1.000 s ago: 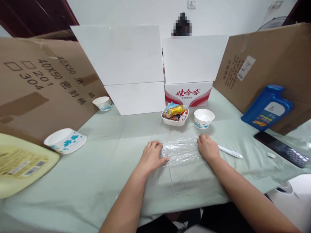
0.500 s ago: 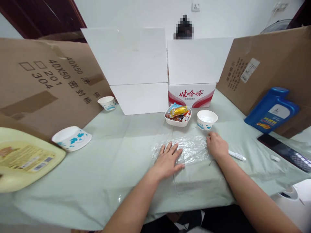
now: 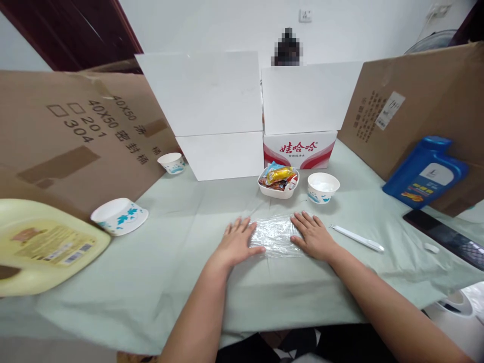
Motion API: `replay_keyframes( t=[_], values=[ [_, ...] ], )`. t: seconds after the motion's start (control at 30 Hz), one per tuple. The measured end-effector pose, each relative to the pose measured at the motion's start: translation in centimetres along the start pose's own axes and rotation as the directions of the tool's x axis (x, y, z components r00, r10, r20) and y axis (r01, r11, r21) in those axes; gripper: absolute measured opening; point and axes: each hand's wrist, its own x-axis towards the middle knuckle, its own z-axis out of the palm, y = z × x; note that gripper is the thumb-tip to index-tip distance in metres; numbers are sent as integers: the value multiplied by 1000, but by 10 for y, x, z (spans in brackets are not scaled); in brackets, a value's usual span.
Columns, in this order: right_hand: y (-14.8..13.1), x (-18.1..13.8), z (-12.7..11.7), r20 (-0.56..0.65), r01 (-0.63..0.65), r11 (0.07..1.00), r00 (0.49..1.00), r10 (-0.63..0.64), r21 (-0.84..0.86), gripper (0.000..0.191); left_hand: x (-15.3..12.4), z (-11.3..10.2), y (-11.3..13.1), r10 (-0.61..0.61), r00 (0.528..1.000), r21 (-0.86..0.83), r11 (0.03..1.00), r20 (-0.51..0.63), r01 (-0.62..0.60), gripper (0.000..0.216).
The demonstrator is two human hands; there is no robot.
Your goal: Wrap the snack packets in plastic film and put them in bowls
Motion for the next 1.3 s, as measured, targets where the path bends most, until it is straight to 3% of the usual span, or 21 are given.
replay_keyframes(
  t=[0.1, 0.13, 0.2, 0.23, 0.3, 0.37, 0.5, 0.57, 0.67, 0.77, 0.87, 1.0, 1.13, 1.23, 1.3],
  values=[
    [0, -2, -1, -7, -25, 1000, 1000, 25, -5, 66, -3, -11, -15, -227, 954, -3, 973, -194, 231, 60],
    [-1, -2, 0, -12, -32, 999, 999, 32, -7, 66, -4, -13, -14, -235, 926, -25, 971, -294, 239, 50],
    [-3, -2, 1, -26, -35, 999, 999, 35, -6, 65, -8, -14, -5, -92, 901, -74, 995, -424, 67, 33],
    [-3, -2, 2, -34, -34, 999, 999, 34, -4, 64, -10, -14, 2, 39, 908, -96, 992, -417, -87, 27],
    [0, -2, 3, -53, -36, 999, 998, 36, -1, 64, -14, -11, 14, 292, 915, -160, 925, -279, -344, 28],
    [7, -3, 2, -97, -65, 998, 993, 64, -4, 62, -15, -8, 21, 378, 916, -199, 895, -136, -399, 39],
    [30, -21, -14, -325, -153, 987, 932, 158, 41, 47, -14, -6, 14, 321, 941, -198, 921, -108, -337, 33],
    [37, -37, -24, -400, -67, 992, 910, 104, 106, 42, -14, -6, 9, 340, 933, -206, 911, -118, -358, 25],
    [39, -65, -31, -304, 206, 959, 942, -141, 194, 38, -14, -6, 7, 359, 924, -174, 909, -135, -379, 18],
    [37, -90, -25, -209, 285, 929, 949, -237, 237, 37, -14, -7, 8, 350, 923, -138, 918, -158, -371, 22],
    [37, -107, -16, -234, 235, 943, 955, -180, 235, 34, -16, -11, 7, 349, 923, -188, 907, -165, -377, 23],
    [37, -124, -14, -232, 262, 938, 950, -209, 228, 41, -20, -18, 4, 320, 944, -333, 883, -86, -330, 20],
    [34, -134, -18, -323, 276, 917, 930, -179, 287, 18, -21, -21, 4, 228, 973, -372, 900, -40, -226, 12],
    [32, -136, -22, -363, 212, 896, 930, -61, 391, 19, -19, -20, 7, 192, 979, -403, 892, -67, -202, 15],
    [31, -133, -23, -348, 89, 887, 934, 84, 452, 21, -15, -18, 9, 156, 982, -428, 884, -107, -187, 17]
  ],
)
